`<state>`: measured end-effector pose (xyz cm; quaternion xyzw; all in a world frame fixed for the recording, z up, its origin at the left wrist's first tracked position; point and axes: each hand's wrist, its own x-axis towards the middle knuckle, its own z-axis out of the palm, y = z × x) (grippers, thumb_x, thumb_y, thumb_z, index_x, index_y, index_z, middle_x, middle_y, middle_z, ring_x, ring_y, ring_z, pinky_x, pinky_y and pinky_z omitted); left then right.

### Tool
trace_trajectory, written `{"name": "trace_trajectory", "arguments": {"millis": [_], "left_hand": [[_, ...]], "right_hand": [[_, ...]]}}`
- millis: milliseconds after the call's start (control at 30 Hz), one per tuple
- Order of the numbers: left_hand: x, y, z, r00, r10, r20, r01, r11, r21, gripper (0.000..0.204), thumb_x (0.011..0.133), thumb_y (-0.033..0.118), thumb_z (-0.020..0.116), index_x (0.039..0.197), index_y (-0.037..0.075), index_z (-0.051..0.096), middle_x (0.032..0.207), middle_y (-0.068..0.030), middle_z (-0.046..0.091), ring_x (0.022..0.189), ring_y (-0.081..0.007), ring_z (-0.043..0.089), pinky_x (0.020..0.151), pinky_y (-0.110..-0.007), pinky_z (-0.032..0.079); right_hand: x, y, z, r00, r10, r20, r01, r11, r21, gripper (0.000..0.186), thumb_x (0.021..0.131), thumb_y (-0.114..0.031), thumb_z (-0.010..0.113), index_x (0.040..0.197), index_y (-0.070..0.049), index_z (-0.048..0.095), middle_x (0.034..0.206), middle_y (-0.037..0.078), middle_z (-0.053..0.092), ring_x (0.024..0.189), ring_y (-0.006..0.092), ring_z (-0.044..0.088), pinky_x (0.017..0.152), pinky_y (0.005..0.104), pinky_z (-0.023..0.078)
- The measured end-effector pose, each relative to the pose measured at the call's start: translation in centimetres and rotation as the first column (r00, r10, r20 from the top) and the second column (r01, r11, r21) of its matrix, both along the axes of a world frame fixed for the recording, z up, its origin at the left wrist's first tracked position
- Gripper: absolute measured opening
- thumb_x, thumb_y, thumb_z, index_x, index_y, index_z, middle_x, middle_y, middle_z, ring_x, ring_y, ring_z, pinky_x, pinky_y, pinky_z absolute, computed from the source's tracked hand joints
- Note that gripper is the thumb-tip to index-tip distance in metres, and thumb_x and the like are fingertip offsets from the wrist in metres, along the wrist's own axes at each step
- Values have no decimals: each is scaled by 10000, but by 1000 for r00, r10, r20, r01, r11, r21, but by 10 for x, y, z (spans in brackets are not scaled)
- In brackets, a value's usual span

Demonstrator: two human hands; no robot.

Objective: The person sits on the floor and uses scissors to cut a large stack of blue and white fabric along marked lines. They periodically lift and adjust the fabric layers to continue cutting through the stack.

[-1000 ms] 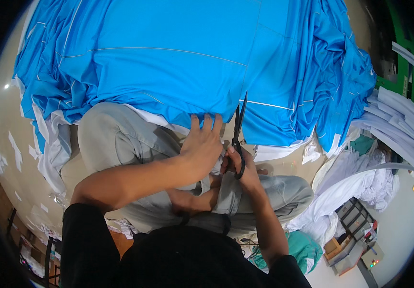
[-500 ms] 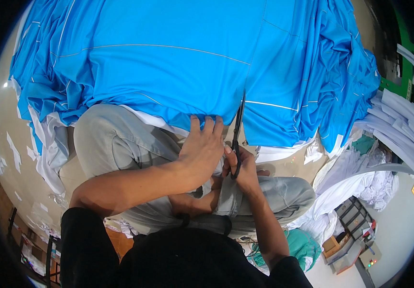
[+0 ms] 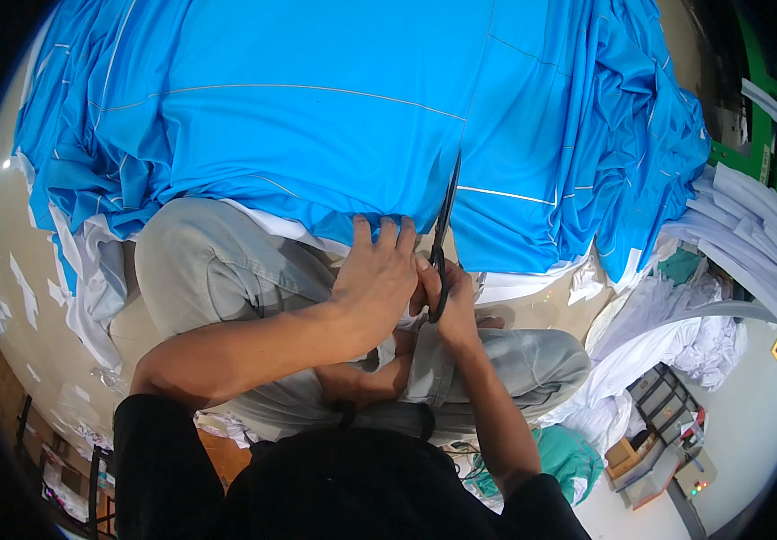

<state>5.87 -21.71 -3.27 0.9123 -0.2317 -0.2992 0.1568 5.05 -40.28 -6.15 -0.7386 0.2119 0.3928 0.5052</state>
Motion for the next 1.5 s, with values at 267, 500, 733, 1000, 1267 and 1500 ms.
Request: {"name": "trace_trajectory", "arguments": {"millis": [267,500,733,1000,1267,1500], "left_hand": [[-3,2,0,1000,6,29,-6,1000,-1,515,907,300,673,1296,-38,657,1542,-233,436,1350,-365,460,1094,-587,361],[-6,2,-2,999,5,41,-5,1000,-19,504,883,266,667,1312,1,665,1534,-236,442,1373,-406,450,1099,-622,333],[-3,3,0,999,-2,49,2,1000,-11,496,932,317,648,1268,-48,664,1500,-243,478,1328,-374,470,1075,-590,377],[-3,4,0,999,-6,49,6,1000,-10,456,964,311,618,1250,-40,670,1478,-244,494,1334,-372,467,1080,-584,371],[1,6,4,1000,-25,18,25,1000,-8,460,967,292,614,1255,-63,665,1479,-246,493,1336,-374,464,1077,-579,371],[1,8,7,998,-31,45,32,999,-6,472,958,298,627,1254,-67,667,1470,-249,496,1316,-379,470,1058,-565,390]], "right_hand": [[14,13,-4,991,-128,40,125,991,54,528,959,-507,706,967,17,646,608,35,594,499,106,565,470,244,407],[14,13,-5,996,-68,63,67,998,15,512,958,-504,711,916,1,641,600,27,590,486,98,552,462,240,397],[32,19,-5,990,-128,57,126,991,49,474,961,-463,724,854,-12,626,588,24,570,475,100,550,434,251,403],[43,23,-13,990,-112,85,111,994,20,478,937,-456,752,824,-13,611,590,32,566,456,117,546,410,271,413],[65,30,-15,980,-188,73,184,981,53,453,944,-414,759,802,-14,602,589,36,564,451,122,538,412,275,398],[73,36,-14,983,-162,81,157,986,63,488,950,-451,740,782,-19,586,591,43,562,464,125,544,414,284,405]]}}
